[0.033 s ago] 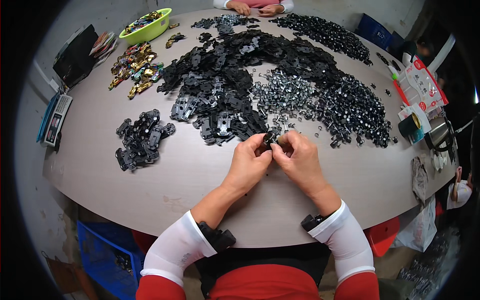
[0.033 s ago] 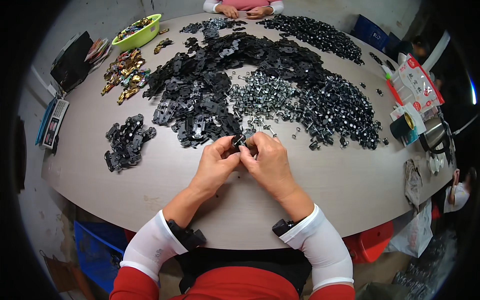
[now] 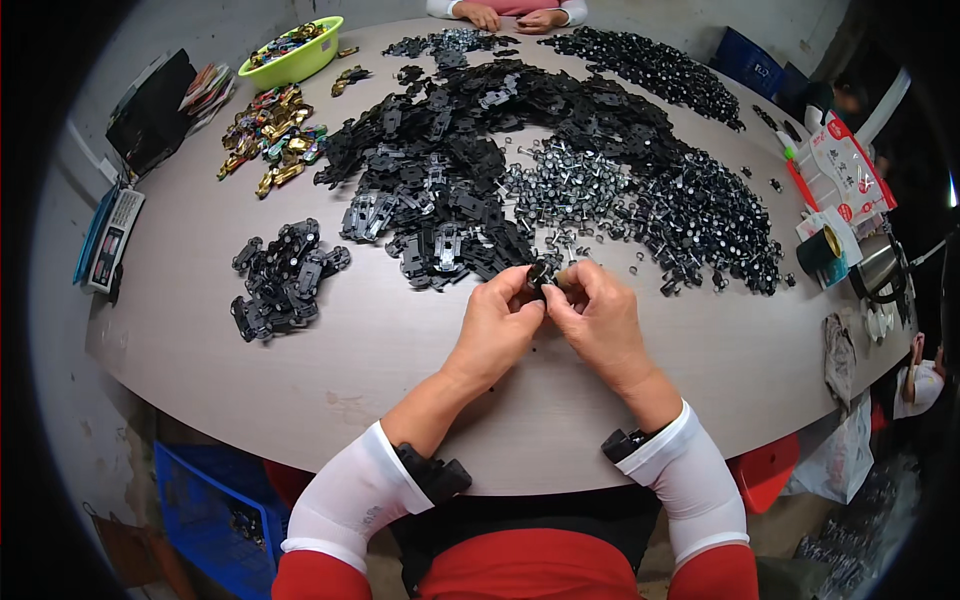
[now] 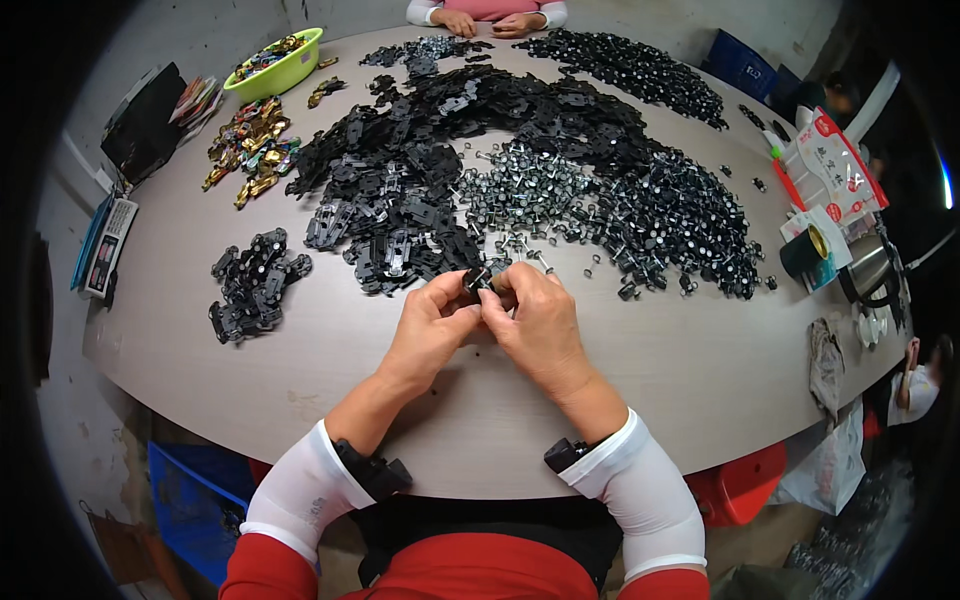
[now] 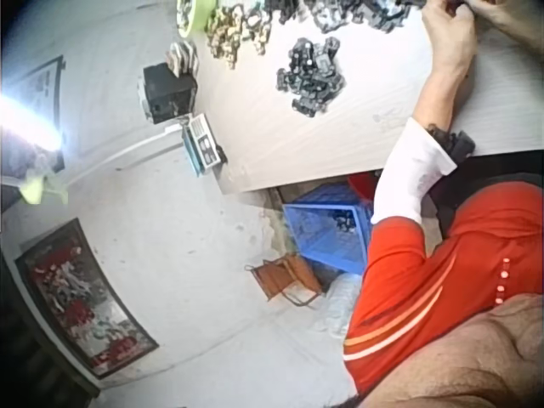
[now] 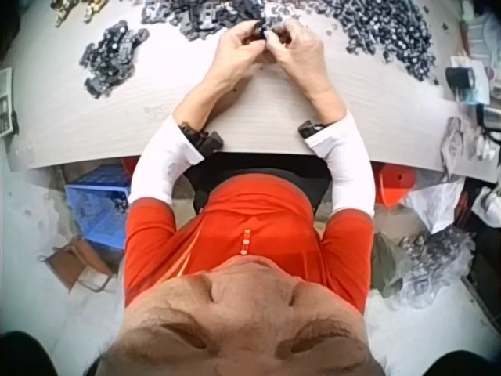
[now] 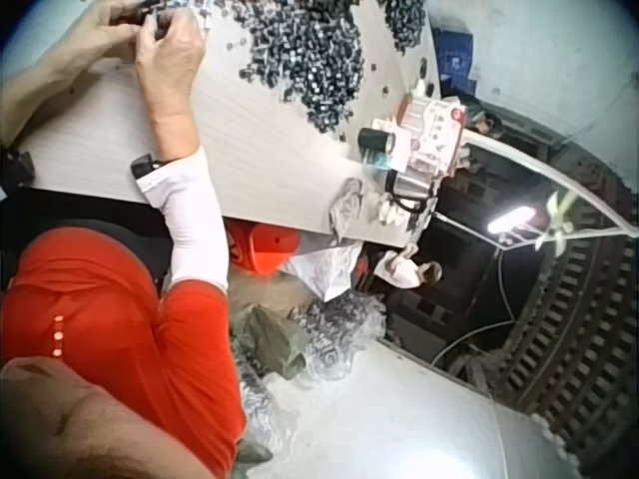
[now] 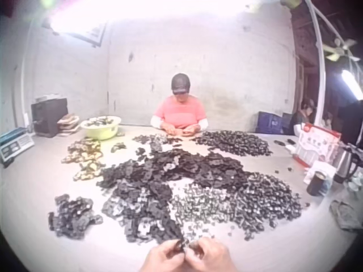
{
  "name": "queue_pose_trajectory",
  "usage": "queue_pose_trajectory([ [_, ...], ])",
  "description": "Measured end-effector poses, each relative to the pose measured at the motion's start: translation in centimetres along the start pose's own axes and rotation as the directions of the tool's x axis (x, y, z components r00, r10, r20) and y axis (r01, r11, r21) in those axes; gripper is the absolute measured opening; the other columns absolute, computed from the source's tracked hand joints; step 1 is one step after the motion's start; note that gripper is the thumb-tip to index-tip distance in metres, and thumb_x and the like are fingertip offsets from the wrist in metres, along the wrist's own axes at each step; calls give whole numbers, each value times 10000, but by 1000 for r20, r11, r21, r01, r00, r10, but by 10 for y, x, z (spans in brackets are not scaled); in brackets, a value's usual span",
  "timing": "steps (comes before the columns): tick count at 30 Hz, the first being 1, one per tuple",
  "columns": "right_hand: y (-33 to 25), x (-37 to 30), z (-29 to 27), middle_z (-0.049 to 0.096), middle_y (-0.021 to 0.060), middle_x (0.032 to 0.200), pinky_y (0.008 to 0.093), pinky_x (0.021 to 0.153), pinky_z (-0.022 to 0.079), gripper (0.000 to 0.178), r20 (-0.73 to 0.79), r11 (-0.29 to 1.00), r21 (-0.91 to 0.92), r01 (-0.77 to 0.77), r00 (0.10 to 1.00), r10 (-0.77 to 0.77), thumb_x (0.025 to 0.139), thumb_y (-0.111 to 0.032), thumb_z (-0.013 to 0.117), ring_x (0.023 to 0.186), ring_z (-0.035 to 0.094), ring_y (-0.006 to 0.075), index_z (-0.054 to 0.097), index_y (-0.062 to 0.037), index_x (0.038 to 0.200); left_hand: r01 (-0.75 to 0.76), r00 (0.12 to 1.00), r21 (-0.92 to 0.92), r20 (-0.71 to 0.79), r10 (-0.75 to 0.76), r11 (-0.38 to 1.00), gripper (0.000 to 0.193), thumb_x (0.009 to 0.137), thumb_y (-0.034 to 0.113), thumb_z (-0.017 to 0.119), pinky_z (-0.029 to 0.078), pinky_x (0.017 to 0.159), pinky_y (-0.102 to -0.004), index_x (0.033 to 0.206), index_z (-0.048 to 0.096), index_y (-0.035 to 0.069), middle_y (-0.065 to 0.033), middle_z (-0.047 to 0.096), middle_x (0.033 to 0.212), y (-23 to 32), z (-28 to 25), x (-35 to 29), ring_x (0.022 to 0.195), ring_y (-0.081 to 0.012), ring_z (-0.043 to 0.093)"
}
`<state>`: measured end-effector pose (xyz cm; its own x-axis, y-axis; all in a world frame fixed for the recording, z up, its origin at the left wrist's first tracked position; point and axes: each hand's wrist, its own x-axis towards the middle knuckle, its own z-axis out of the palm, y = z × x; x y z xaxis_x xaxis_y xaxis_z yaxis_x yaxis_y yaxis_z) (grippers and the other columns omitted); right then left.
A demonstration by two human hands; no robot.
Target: The person assembles small metal lock mechanisms by hand at a table. They pick up lock bodies and internal components, insert the parts, and place the assembled units into a growing pile. The process is repetitive and performed one unit at a time.
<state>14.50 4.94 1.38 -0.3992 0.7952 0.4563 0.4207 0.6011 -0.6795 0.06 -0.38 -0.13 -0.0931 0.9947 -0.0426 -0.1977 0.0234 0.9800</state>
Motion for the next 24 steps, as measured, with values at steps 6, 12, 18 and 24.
queue_pose_trajectory([
  [6,-2,3,-10,672,90,735,328,600,478,92,132,995,100,-28,991,14,820,-108,720,595,611,198,674,-30,828,164,986,-306,41,-159,938,192,991,202,604,573,806,-305,1052,626,21,-67,665,1032,4,-1,3,887,-139,662],
  [12,41,20,-43,691,36,723,249,583,484,109,-101,958,142,-248,959,263,855,-104,711,616,597,81,725,-13,914,10,990,-214,-136,-40,977,189,985,197,613,546,735,-286,1086,635,38,-23,682,987,10,-17,6,831,-106,650],
  [18,74,18,-47,683,110,804,321,658,520,154,-75,984,-83,-160,985,154,808,-84,707,675,650,211,716,-12,944,-172,946,19,-276,171,985,186,983,203,615,544,724,-259,1089,645,54,-20,686,977,37,-64,6,833,-95,652],
  [24,69,17,-30,620,93,865,407,841,480,66,46,961,-275,26,999,-14,799,-100,724,926,586,298,693,-53,832,-20,736,790,-403,544,612,300,910,94,640,488,860,-330,1199,619,15,-75,658,1032,59,-152,-14,941,-197,610],
])
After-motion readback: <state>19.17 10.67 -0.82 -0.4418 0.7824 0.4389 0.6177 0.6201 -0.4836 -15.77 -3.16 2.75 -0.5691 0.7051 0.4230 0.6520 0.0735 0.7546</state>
